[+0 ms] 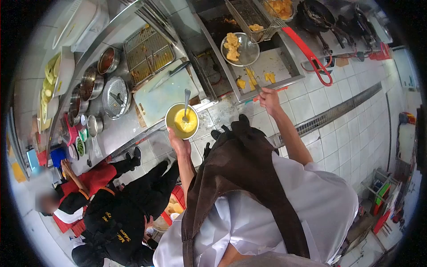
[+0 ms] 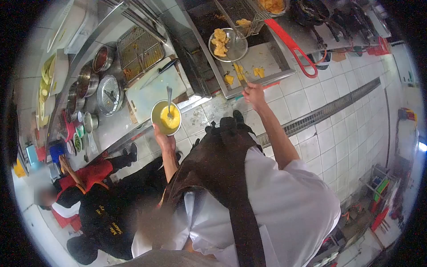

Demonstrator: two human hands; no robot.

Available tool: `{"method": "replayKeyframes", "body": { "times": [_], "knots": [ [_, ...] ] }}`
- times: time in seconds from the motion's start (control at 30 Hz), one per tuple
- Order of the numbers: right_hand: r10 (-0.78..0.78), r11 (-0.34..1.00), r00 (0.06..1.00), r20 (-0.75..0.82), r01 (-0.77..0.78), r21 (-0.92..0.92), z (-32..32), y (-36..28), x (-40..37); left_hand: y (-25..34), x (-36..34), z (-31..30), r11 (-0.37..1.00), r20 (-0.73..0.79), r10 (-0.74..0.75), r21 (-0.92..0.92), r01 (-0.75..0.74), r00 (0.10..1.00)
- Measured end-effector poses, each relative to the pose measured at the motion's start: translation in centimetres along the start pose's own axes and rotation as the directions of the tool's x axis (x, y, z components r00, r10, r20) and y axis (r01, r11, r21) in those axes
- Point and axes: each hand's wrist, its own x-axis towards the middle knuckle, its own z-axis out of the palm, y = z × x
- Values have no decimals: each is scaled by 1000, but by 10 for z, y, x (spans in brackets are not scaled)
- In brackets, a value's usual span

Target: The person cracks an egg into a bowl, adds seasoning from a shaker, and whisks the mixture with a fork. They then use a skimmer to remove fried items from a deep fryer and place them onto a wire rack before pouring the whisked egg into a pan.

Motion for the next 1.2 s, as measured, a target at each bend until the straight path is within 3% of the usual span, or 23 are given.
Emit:
{"method": "replayKeyframes", "body": {
  "times": [0.13, 0.2, 0.33, 0.57, 0.6, 0.83, 0.9, 0.97, 1.03, 1.2],
  "knots": [
    [-129, 979, 985, 110, 144, -145, -32, -1, -28, -2, 1, 0, 999, 63, 27, -30, -25, 998],
    [17, 972, 1000, -13, -20, -236, -26, -27, -55, -4, 5, -2, 998, 104, 53, -25, -50, 993],
    [79, 933, 997, -22, -82, -350, -39, -54, -93, 5, 2, 11, 998, 49, 17, -55, -15, 999],
    [211, 870, 976, 56, -161, -466, -23, -86, -109, 3, 5, -5, 993, 27, 25, -117, -22, 999],
    [214, 881, 968, 131, -133, -455, -19, -82, -103, 3, 4, -7, 992, 23, 29, -126, -25, 999],
    [137, 919, 908, 396, 33, -393, 67, -51, -32, 3, -4, -36, 987, -79, 86, -131, -96, 993],
    [119, 931, 921, 372, 27, -365, 94, -29, 4, 5, -9, -44, 983, -98, 102, -140, -115, 990],
    [195, 933, 891, 411, -40, -356, 145, -42, 9, 7, -13, -51, 972, -123, 92, -203, -116, 988],
    [195, 960, 829, 524, -50, -277, 173, -31, 44, 10, -18, -54, 968, -159, 106, -207, -138, 982],
    [162, 949, 812, 561, 27, -314, 252, -23, 104, 8, -24, -72, 962, -216, 127, -210, -173, 968]
  ]
}}
